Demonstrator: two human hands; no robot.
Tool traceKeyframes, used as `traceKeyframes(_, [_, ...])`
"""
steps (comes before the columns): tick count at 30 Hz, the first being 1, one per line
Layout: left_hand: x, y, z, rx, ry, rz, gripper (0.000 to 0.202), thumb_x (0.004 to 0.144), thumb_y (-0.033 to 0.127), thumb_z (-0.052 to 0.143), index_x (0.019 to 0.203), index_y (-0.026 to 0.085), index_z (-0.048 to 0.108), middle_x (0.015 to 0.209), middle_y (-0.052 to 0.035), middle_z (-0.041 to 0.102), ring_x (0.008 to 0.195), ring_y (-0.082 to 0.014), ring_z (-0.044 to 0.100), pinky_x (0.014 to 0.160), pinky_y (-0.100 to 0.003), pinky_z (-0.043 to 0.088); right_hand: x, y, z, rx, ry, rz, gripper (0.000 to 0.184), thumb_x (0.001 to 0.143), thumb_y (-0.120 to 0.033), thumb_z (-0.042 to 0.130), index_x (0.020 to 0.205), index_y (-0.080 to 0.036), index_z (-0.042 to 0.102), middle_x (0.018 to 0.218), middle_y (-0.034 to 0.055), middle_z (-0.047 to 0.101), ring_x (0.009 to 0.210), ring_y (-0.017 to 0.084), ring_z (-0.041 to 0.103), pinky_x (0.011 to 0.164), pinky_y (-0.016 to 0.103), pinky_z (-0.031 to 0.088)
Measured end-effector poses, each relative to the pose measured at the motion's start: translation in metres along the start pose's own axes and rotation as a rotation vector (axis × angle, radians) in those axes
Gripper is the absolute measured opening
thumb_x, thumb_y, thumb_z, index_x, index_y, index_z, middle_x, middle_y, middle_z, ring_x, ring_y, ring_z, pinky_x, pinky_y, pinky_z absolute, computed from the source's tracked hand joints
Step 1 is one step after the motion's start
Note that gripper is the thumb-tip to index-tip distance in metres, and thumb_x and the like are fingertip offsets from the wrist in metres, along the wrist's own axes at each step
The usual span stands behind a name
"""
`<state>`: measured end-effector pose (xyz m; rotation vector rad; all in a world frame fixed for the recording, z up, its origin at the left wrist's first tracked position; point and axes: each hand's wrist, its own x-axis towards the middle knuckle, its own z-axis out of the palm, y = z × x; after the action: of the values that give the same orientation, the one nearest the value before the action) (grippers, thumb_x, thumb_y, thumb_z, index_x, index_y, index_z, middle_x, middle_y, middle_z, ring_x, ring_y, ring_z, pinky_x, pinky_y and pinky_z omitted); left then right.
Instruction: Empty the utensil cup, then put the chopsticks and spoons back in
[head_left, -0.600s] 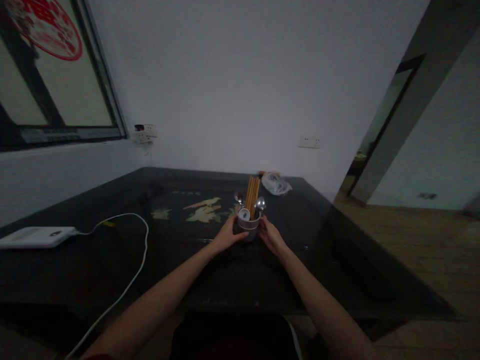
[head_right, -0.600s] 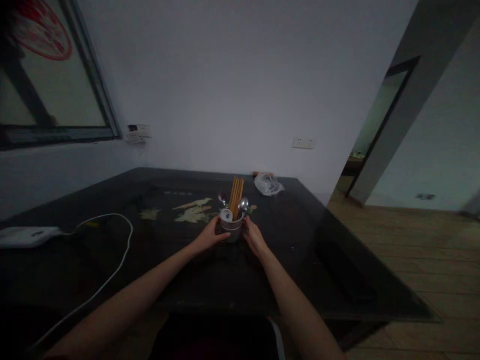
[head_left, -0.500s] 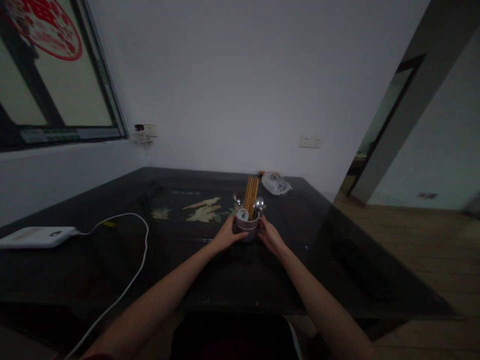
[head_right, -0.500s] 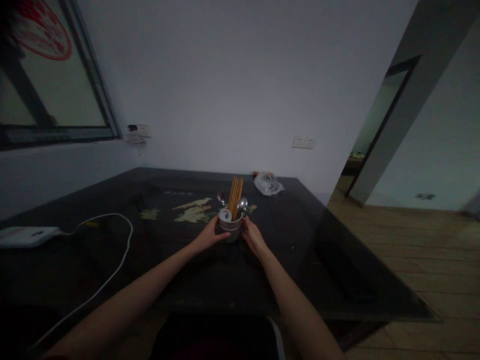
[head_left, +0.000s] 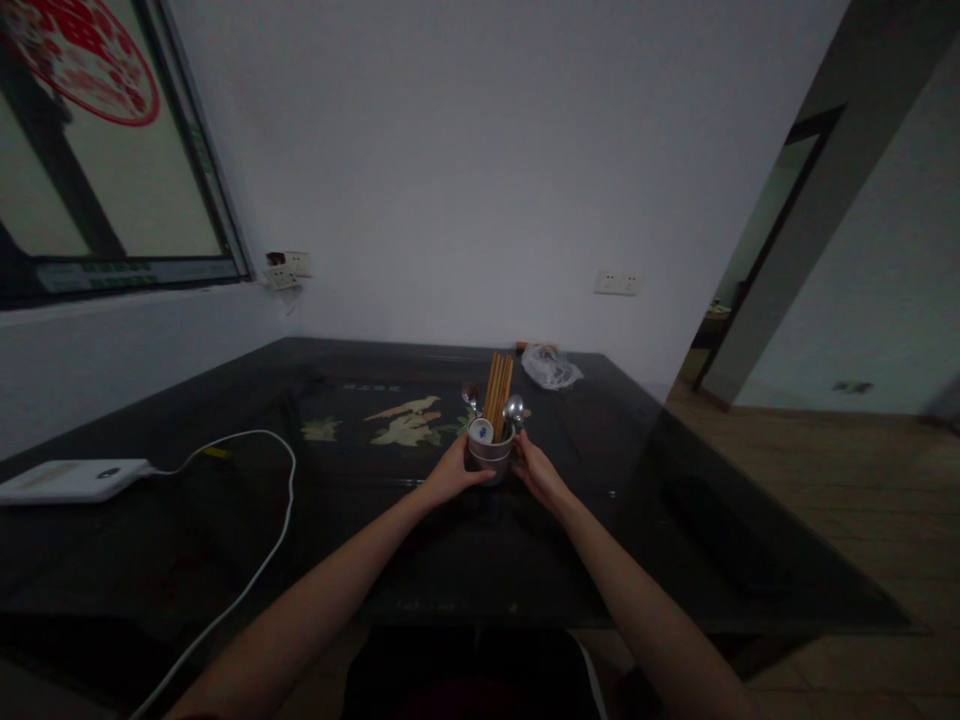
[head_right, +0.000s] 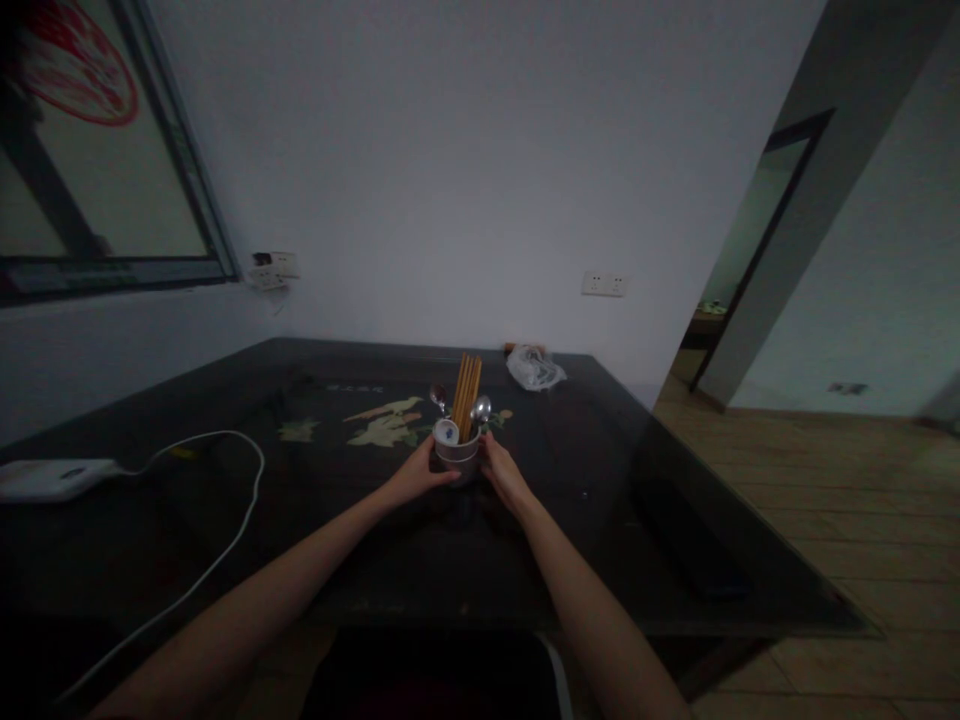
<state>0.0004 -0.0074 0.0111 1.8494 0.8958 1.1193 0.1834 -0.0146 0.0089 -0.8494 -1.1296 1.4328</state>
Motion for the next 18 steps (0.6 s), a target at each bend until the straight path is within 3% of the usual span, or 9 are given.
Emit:
traceKeyframes(12, [0.003, -0.002, -0.005, -0.063, 0.009, 0.006, 0.081, 0.063, 0.034, 0.079, 0.131, 0.014, 0.04, 0.131, -0.0177, 0.05, 0.121, -0.03, 0.049, 0.103, -0.046, 0.037, -0.002, -0.002, 0.003, -0.065, 0.046, -0.008, 0.054, 0.075, -0.065, 0.056, 0.11, -0.026, 0.065, 0.127, 0.0054, 0.06, 0.124, 0.025, 0.048, 0.097, 0.041, 0.04])
traceKeyframes(18, [0.007, 0.001, -0.011, -0.137, 0.049, -0.009, 0.072, 0.073, 0.05, 0.066, 0.131, 0.016, 0.042, 0.133, -0.0153, 0.049, 0.122, -0.0274, 0.047, 0.101, -0.042, 0.039, -0.007, -0.006, 0.006, -0.075, 0.041, -0.025, 0.052, 0.073, -0.062, 0.06, 0.109, -0.025, 0.066, 0.122, 0.0046, 0.063, 0.121, 0.025, 0.05, 0.096, 0.039, 0.042])
